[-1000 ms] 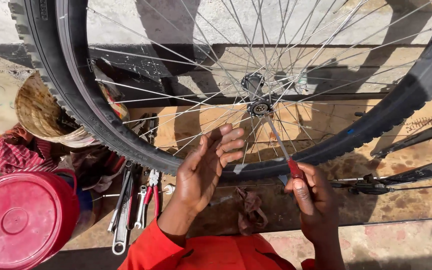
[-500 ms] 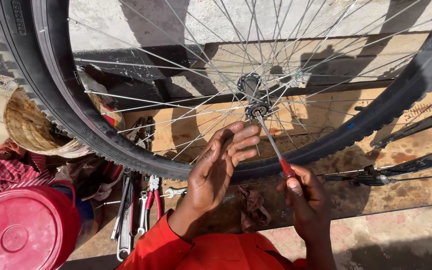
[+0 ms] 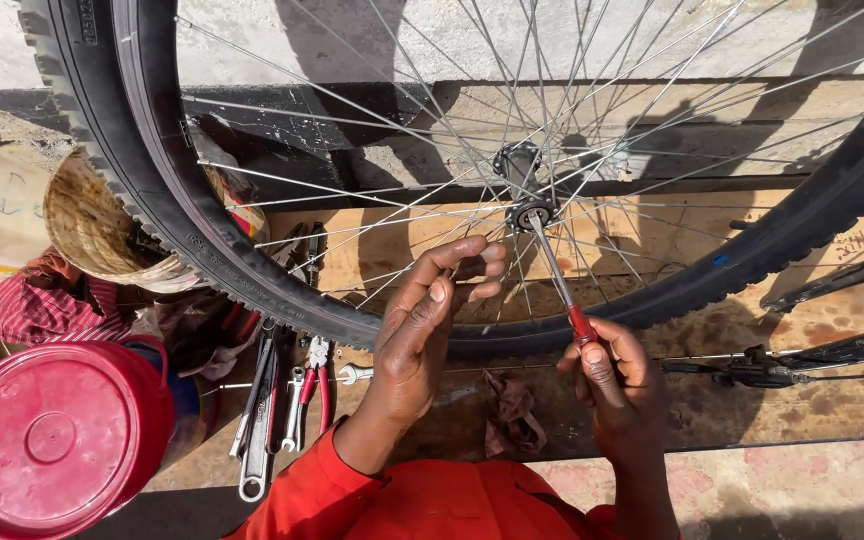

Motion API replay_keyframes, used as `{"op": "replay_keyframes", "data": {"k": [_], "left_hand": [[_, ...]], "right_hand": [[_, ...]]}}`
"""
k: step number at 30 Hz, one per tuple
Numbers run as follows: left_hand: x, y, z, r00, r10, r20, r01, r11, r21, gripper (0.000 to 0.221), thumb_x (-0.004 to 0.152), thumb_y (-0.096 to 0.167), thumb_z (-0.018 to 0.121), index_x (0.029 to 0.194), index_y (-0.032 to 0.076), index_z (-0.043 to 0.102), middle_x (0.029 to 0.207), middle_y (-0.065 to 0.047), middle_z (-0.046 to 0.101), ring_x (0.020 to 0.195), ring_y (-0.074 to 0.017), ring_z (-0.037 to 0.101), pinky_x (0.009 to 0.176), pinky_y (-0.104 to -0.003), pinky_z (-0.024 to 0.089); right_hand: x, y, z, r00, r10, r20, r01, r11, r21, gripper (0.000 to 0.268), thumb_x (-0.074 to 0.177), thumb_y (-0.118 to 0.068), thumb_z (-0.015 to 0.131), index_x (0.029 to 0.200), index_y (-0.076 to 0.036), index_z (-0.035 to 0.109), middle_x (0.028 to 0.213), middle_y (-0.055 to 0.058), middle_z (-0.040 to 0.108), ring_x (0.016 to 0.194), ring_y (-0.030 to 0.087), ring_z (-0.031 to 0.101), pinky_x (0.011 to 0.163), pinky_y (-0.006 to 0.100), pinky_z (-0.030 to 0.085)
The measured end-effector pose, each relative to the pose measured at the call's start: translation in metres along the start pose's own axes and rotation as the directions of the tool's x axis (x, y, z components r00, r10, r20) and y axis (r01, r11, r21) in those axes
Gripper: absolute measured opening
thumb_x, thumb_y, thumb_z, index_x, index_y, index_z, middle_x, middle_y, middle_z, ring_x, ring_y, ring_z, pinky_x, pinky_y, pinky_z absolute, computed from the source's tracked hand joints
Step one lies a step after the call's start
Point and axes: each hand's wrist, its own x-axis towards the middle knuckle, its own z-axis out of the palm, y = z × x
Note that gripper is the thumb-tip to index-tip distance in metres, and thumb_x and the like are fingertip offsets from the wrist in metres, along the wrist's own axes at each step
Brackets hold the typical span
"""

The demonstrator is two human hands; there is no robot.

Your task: Cleaning the hub and spokes of a bicycle wheel using a screwdriver and a cloth.

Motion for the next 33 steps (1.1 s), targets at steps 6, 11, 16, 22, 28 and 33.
{"op": "replay_keyframes", "data": {"k": [6, 11, 16, 22, 28, 33], "left_hand": [[0.002, 0.016, 0.008, 0.988, 0.148, -0.051, -0.092, 0.812, 0.576, 0.047, 0.097, 0.042, 0.05, 0.128, 0.007, 0.056, 0.128, -0.009, 0.061, 0.121, -0.0233, 0.058, 0.104, -0.039, 0.045], [0.002, 0.016, 0.012, 0.97, 0.244, -0.019, -0.131, 0.583, 0.802, 0.043, 0.097, 0.045, 0.049, 0.123, 0.011, 0.058, 0.119, -0.006, 0.062, 0.113, -0.0264, 0.058, 0.107, -0.05, 0.03], [0.01, 0.007, 0.006, 0.957, 0.286, 0.04, -0.229, 0.669, 0.707, 0.036, 0.101, 0.027, 0.056, 0.13, 0.006, 0.053, 0.11, -0.017, 0.058, 0.112, -0.0411, 0.052, 0.103, -0.064, 0.034], [0.028, -0.009, 0.0, 0.961, 0.267, 0.077, -0.247, 0.696, 0.675, 0.033, 0.1, 0.028, 0.06, 0.122, 0.004, 0.057, 0.094, -0.013, 0.058, 0.097, -0.03, 0.056, 0.091, -0.056, 0.045], [0.033, -0.01, 0.006, 0.956, 0.294, 0.008, -0.206, 0.65, 0.732, 0.022, 0.1, 0.028, 0.059, 0.109, 0.009, 0.066, 0.075, -0.008, 0.055, 0.075, -0.0241, 0.058, 0.081, -0.046, 0.044], [0.034, -0.011, 0.005, 0.958, 0.285, -0.018, -0.176, 0.641, 0.747, 0.017, 0.099, 0.027, 0.06, 0.107, 0.014, 0.069, 0.071, -0.006, 0.056, 0.069, -0.0226, 0.058, 0.079, -0.041, 0.043]], "right_hand": [[0.008, 0.009, 0.001, 0.996, -0.063, 0.067, 0.058, 0.996, 0.068, 0.042, 0.098, -0.033, 0.051, 0.121, 0.001, 0.058, 0.08, 0.009, 0.065, 0.052, 0.014, 0.048, 0.048, 0.029, 0.038], [0.01, 0.01, 0.002, 0.992, -0.089, 0.093, 0.082, 0.994, 0.07, 0.042, 0.099, -0.033, 0.049, 0.121, 0.001, 0.059, 0.081, 0.006, 0.066, 0.052, 0.013, 0.048, 0.049, 0.029, 0.038], [0.018, 0.03, 0.004, 0.983, -0.177, 0.047, 0.161, 0.957, 0.243, 0.038, 0.098, -0.02, 0.051, 0.122, 0.009, 0.058, 0.072, 0.023, 0.066, 0.046, 0.013, 0.046, 0.044, 0.024, 0.038], [0.019, 0.037, 0.007, 0.975, -0.222, 0.024, 0.209, 0.945, 0.253, 0.037, 0.099, -0.019, 0.051, 0.12, 0.01, 0.059, 0.07, 0.021, 0.064, 0.045, 0.012, 0.044, 0.043, 0.023, 0.037], [0.019, 0.041, 0.011, 0.965, -0.261, -0.036, 0.261, 0.929, 0.264, 0.035, 0.097, -0.017, 0.054, 0.117, 0.011, 0.061, 0.066, 0.02, 0.061, 0.042, 0.012, 0.044, 0.041, 0.021, 0.036], [0.02, 0.043, 0.014, 0.956, -0.28, -0.091, 0.293, 0.925, 0.24, 0.035, 0.096, -0.017, 0.055, 0.115, 0.012, 0.062, 0.066, 0.019, 0.06, 0.045, 0.014, 0.046, 0.041, 0.022, 0.035]]}}
